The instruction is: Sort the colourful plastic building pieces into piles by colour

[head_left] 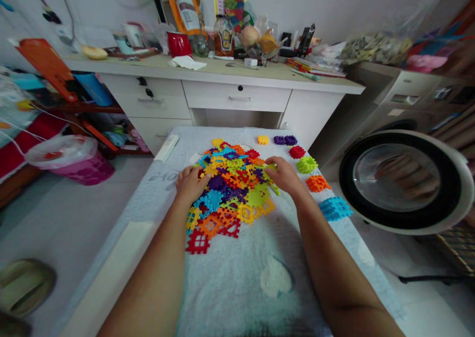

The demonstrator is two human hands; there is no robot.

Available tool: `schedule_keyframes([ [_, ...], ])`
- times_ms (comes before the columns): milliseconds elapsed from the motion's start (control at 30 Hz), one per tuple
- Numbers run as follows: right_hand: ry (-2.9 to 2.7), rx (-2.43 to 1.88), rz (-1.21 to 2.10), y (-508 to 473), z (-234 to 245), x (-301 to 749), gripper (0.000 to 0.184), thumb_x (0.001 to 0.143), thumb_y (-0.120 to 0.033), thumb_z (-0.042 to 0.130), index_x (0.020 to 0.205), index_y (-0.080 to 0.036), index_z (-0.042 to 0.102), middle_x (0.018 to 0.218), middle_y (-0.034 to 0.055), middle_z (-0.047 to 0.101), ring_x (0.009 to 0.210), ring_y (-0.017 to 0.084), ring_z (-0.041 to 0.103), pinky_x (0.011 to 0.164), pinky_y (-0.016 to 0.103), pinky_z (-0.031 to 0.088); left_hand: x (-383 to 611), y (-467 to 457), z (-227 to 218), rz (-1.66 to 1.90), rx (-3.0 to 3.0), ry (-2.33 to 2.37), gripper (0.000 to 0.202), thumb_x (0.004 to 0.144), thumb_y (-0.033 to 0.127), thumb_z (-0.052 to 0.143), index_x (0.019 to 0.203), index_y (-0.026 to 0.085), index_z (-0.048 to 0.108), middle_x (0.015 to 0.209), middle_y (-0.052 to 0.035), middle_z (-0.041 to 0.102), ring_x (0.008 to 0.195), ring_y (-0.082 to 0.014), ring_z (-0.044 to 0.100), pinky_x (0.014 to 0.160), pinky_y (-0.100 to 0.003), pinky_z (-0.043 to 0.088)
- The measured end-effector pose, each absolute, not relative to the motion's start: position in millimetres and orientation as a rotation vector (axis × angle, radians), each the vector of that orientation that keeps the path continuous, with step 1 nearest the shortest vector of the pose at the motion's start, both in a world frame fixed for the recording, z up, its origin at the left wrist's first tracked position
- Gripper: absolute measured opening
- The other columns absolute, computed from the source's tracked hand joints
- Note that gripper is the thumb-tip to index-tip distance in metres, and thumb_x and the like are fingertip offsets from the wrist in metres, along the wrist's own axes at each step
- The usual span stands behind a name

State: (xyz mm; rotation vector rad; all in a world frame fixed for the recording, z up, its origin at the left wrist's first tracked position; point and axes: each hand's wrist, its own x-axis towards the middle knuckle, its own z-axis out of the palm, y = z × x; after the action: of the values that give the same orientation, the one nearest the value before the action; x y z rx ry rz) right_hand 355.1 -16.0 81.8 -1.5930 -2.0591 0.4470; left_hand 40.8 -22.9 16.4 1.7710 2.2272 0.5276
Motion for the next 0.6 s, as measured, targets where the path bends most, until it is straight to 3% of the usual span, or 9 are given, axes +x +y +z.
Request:
schedule_keyframes([
  [133, -2.12, -1.507, 0.727, -17, 78, 359, 0.058, 0.076, -0.009, 0.062, 0.133, -0.019, 0.056, 0.118, 0.0082, 0.064, 0.093, 0.016, 0.061, 0.087, 0.031, 0.05, 41, -22, 16, 0.527, 1.776, 2.228, 0.057, 0.09, 0.055, 0.044, 0.137, 0.026, 0.059, 0.145, -0.012, 0.052, 0.135, -0.0356, 0.043, 0.112, -0.051, 0.036],
  [200, -2.12, -1.453, 0.835, -19, 79, 356, 0.064, 0.074, -0.007, 0.06, 0.137, -0.018, 0.052, 0.114, 0.0072, 0.064, 0.09, 0.015, 0.062, 0.084, 0.03, 0.051, 41, -22, 16, 0.523, 1.783, 2.231, 0.057, 0.09, 0.055, 0.044, 0.136, 0.026, 0.06, 0.144, -0.0123, 0.053, 0.135, -0.0355, 0.044, 0.112, -0.051, 0.036],
  [333, -2.074, -1.424, 0.885, -21, 77, 344, 0.059, 0.074, -0.008, 0.06, 0.132, -0.017, 0.051, 0.109, 0.006, 0.063, 0.088, 0.016, 0.062, 0.084, 0.032, 0.052, 41, -22, 15, 0.514, 1.798, 2.229, 0.057, 0.09, 0.056, 0.044, 0.136, 0.026, 0.06, 0.143, -0.0126, 0.053, 0.134, -0.036, 0.045, 0.111, -0.051, 0.037],
  [500, -1.896, -1.274, 0.751, -20, 75, 339, 0.051, 0.071, -0.013, 0.062, 0.118, -0.021, 0.045, 0.123, 0.0079, 0.058, 0.112, 0.02, 0.059, 0.098, 0.037, 0.05, 40, -21, 16, 0.502, 1.788, 2.238, 0.058, 0.09, 0.056, 0.043, 0.137, 0.026, 0.059, 0.144, -0.0126, 0.052, 0.134, -0.0367, 0.045, 0.111, -0.051, 0.037],
  [600, -1.729, -1.231, 0.735, -18, 84, 349, 0.048, 0.072, -0.017, 0.062, 0.114, -0.025, 0.038, 0.127, 0.0077, 0.055, 0.114, 0.018, 0.06, 0.101, 0.039, 0.049, 40, -21, 16, 0.492, 1.781, 2.24, 0.058, 0.09, 0.056, 0.044, 0.137, 0.026, 0.059, 0.144, -0.0127, 0.053, 0.134, -0.037, 0.045, 0.111, -0.052, 0.037],
])
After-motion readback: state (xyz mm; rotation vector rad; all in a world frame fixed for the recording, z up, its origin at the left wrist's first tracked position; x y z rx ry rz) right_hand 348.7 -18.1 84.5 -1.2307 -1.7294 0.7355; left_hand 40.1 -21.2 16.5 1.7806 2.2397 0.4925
